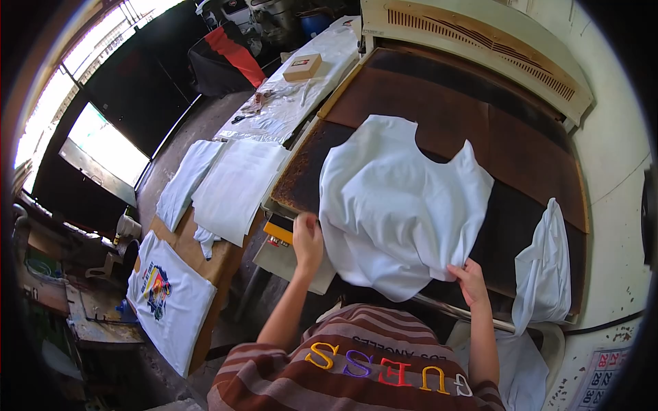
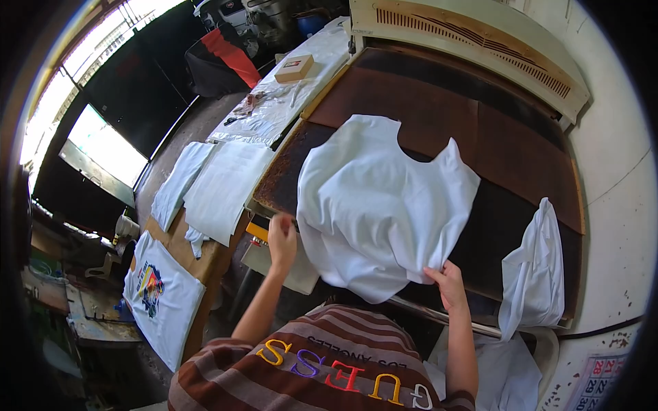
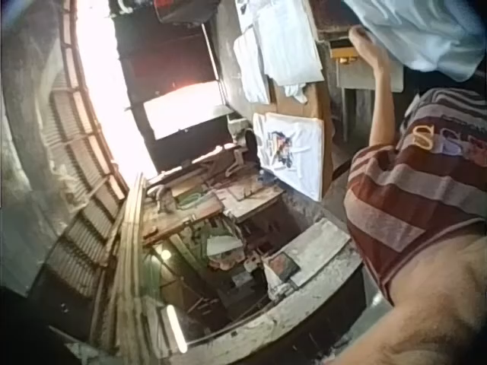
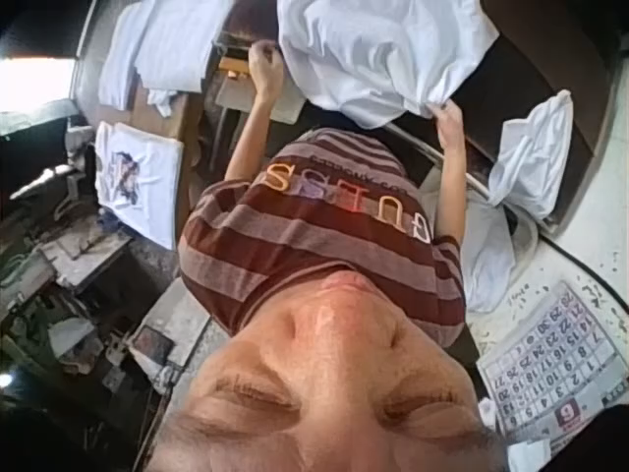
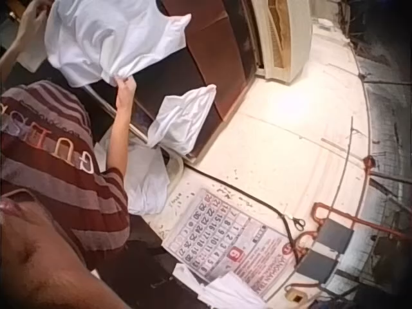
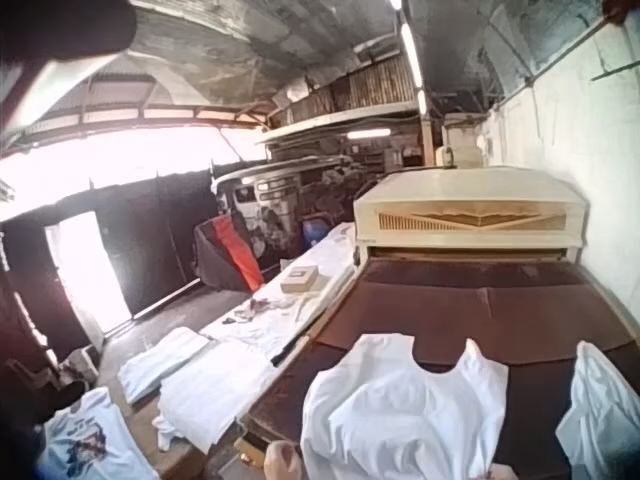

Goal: Aligning white t-shirts and heat transfer sheets onto a heat-press machine in a workshop.

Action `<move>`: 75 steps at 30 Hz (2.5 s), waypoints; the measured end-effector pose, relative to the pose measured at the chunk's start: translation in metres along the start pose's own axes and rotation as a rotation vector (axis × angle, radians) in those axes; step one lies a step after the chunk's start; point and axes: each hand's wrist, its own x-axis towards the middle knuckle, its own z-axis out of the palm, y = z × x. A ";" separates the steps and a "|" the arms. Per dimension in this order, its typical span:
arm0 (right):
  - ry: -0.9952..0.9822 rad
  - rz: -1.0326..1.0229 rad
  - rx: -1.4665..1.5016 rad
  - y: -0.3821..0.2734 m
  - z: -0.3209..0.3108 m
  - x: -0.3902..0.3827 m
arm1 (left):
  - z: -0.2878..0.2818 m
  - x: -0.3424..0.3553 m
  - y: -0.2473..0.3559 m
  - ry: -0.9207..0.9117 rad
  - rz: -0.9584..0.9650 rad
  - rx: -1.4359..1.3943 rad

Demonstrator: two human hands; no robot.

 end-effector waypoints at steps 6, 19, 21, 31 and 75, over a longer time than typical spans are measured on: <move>0.014 0.039 -0.414 0.006 0.010 -0.020 | -0.005 -0.008 -0.039 -0.175 -0.335 -0.236; 0.105 -0.440 0.127 -0.090 0.055 -0.031 | -0.040 0.063 -0.008 -0.852 -0.809 -1.030; 0.270 -0.506 0.464 -0.090 0.027 -0.034 | -0.070 0.097 0.029 -0.897 -0.650 -1.275; 0.503 -0.773 0.336 -0.145 0.017 -0.027 | -0.138 0.214 0.089 -0.831 -0.340 -1.322; 0.765 -0.505 -0.466 -0.163 -0.064 0.349 | 0.206 0.437 -0.017 -0.672 -0.312 -0.737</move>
